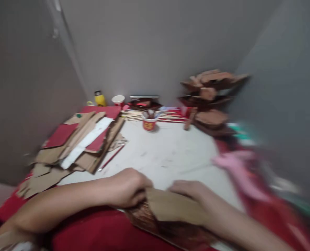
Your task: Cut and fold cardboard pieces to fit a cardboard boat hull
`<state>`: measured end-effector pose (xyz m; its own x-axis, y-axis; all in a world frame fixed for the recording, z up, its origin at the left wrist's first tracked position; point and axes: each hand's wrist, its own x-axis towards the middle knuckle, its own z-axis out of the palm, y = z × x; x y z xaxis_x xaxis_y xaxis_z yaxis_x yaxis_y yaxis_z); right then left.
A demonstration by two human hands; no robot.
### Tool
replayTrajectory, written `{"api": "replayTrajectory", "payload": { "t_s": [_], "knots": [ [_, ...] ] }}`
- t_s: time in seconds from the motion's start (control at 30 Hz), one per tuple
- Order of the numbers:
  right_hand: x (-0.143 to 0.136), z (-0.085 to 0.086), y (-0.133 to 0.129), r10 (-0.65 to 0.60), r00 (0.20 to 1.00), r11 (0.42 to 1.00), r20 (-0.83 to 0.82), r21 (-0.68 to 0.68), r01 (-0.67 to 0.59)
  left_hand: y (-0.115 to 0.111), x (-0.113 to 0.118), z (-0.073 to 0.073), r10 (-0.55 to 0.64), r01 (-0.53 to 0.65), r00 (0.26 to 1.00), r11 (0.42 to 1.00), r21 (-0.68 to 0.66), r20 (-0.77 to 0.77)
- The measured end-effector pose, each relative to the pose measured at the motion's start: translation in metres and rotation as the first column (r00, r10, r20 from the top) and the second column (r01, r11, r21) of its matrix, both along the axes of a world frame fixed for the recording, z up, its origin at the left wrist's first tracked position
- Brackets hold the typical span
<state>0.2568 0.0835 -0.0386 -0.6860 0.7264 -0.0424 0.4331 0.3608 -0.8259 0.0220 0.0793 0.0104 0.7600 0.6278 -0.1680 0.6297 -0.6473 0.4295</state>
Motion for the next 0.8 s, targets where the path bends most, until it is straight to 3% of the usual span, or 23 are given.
{"api": "replayTrajectory", "payload": {
  "t_s": [0.03,0.13,0.3,0.47,0.57,0.63,0.7,0.8],
  "knots": [
    [-0.004,0.011,0.0,0.06,0.998,0.998,0.024,-0.033,-0.059,0.0,0.0,0.0,0.033,-0.032,0.999,0.999,-0.015,0.024],
    [-0.008,0.029,0.003,0.069,0.994,0.998,0.088,-0.013,-0.068,0.004,0.001,-0.001,0.102,-0.095,0.991,0.991,-0.091,0.082],
    [-0.002,0.029,0.003,0.058,0.992,0.998,0.114,0.03,-0.062,0.006,0.004,0.002,0.127,-0.118,0.989,0.985,-0.124,0.07],
    [-0.001,0.029,0.003,0.092,0.992,0.992,0.086,0.073,-0.098,-0.006,-0.005,0.026,0.105,-0.1,0.987,0.994,-0.039,0.123],
    [-0.001,0.029,0.003,0.088,0.993,0.99,0.082,0.106,-0.097,-0.014,-0.018,0.046,0.177,-0.164,0.978,0.979,-0.121,0.111],
    [0.0,0.029,0.002,0.088,0.992,0.989,0.088,0.112,-0.098,-0.017,-0.023,0.054,0.314,-0.283,0.945,0.923,-0.263,0.086],
    [0.001,0.029,0.002,0.087,0.991,0.988,0.097,0.123,-0.099,-0.02,-0.02,0.052,0.438,-0.35,0.893,0.817,-0.458,0.099],
    [0.001,0.029,0.002,0.085,0.989,0.986,0.118,0.129,-0.101,-0.025,-0.005,0.034,0.545,-0.28,0.824,0.63,-0.725,0.156]
  ]
}}
